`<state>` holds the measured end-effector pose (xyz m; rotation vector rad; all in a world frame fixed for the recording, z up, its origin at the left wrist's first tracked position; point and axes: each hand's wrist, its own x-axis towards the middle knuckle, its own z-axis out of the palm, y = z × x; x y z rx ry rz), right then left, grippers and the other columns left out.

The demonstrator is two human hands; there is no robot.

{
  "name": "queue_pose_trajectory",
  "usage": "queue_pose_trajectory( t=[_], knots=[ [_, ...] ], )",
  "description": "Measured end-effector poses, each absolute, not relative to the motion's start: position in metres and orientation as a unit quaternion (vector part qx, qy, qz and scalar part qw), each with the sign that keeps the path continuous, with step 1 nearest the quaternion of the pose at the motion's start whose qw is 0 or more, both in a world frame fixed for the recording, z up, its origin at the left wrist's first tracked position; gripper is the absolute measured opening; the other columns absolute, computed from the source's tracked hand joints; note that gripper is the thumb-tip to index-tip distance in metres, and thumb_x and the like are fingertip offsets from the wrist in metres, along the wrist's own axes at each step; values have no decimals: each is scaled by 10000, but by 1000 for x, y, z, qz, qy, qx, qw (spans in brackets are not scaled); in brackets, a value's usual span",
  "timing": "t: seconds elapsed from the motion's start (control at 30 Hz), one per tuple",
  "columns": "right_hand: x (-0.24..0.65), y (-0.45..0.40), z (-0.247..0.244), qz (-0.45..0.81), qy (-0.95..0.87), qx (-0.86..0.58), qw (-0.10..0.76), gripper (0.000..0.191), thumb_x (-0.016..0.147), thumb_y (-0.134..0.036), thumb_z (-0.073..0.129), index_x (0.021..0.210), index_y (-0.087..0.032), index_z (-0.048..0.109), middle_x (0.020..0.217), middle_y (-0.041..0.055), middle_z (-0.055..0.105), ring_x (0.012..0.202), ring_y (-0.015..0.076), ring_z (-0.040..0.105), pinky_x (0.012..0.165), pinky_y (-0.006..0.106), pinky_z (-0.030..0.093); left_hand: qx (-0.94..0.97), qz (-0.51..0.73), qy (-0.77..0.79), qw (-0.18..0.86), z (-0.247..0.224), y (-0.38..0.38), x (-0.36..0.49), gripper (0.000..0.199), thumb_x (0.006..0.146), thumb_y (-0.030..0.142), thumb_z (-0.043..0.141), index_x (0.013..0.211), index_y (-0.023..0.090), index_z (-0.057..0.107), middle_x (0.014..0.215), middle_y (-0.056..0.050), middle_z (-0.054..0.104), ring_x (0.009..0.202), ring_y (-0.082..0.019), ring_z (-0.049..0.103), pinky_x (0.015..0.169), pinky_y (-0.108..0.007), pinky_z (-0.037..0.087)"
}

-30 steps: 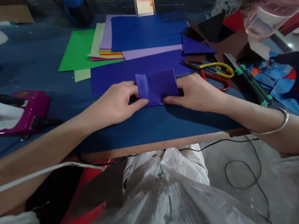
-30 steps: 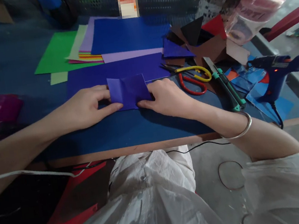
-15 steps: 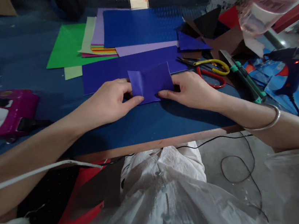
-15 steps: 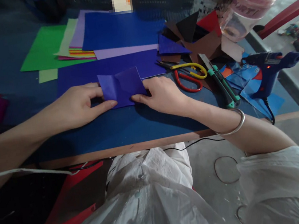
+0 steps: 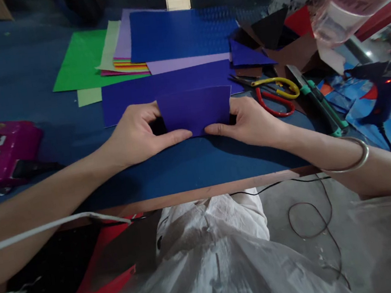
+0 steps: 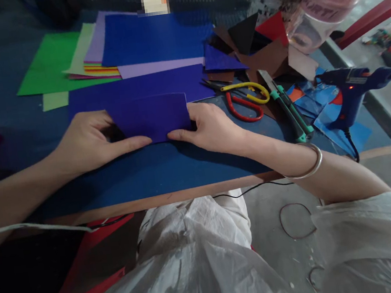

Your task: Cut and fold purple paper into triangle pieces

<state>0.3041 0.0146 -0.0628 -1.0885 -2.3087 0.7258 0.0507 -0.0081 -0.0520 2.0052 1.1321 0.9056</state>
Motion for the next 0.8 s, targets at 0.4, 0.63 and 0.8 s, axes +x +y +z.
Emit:
queue_pose_trajectory(
  t=[0.4,0.63,0.8],
  knots=[
    [298,10,-57,244,-822,-457,238,189,915,-391,742,947,-205,733,879,57,751,918,310,707,870,465,566,727,288,530,328,-49,-5,62,425,764,554,785,983,189,785,1019,-42,804,1038,-320,730,938,-399,620],
    [297,13,-53,200,-842,-448,224,367,868,-363,767,1190,-208,684,1104,100,758,1115,375,680,942,515,562,728,261,546,322,-42,-8,68,420,773,527,790,980,164,753,946,-38,787,1059,-330,705,959,-414,608],
    [297,12,-52,183,-852,-445,207,352,892,-380,728,1191,-206,666,1103,107,751,1136,386,675,955,537,559,740,253,544,303,-43,-8,68,365,787,497,754,975,184,754,962,-37,784,1019,-319,717,941,-412,607]
  ],
)
